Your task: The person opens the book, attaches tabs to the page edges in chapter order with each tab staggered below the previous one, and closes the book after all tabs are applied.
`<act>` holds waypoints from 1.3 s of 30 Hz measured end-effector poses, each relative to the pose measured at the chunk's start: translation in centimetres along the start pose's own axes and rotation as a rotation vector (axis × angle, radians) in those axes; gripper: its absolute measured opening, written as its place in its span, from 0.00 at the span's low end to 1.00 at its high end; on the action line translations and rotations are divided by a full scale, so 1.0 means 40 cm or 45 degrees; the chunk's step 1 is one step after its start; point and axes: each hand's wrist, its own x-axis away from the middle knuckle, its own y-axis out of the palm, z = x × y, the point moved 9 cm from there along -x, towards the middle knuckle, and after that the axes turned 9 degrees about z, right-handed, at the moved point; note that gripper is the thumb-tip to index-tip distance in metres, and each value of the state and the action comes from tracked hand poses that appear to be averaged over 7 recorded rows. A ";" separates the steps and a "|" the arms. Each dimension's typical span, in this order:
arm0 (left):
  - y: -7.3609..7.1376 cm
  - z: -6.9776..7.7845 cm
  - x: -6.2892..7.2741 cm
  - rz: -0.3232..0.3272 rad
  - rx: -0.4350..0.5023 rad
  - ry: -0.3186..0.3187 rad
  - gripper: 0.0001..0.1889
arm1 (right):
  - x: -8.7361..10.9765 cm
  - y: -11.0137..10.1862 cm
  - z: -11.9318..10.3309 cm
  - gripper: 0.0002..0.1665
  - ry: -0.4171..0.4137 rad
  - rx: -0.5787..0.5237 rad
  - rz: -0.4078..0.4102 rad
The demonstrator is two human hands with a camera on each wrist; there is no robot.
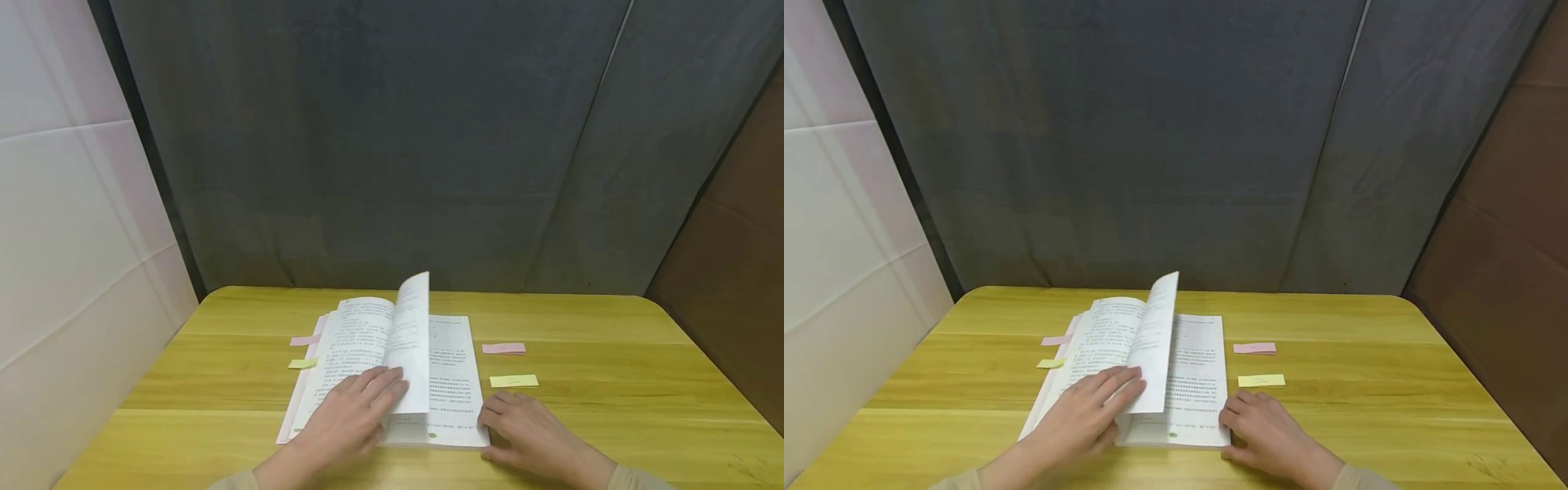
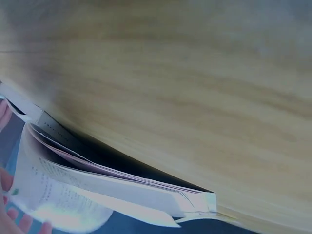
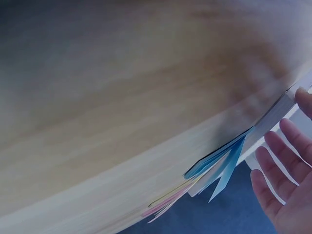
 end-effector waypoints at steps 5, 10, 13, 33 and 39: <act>-0.009 -0.013 0.006 -0.024 -0.080 0.013 0.35 | -0.001 0.000 0.000 0.17 -0.003 -0.007 -0.004; -0.004 -0.030 0.019 -0.079 -0.167 -0.007 0.35 | 0.001 0.002 0.004 0.17 0.003 -0.012 -0.014; 0.000 -0.039 0.027 -0.132 -0.206 -0.038 0.40 | 0.002 0.002 0.004 0.17 0.001 -0.007 -0.007; 0.063 -0.021 0.048 -0.281 -0.059 -0.080 0.27 | 0.001 0.001 0.005 0.17 0.003 -0.005 -0.012; 0.067 -0.012 0.047 -0.272 -0.017 -0.082 0.19 | 0.001 0.001 0.005 0.17 0.001 -0.004 -0.017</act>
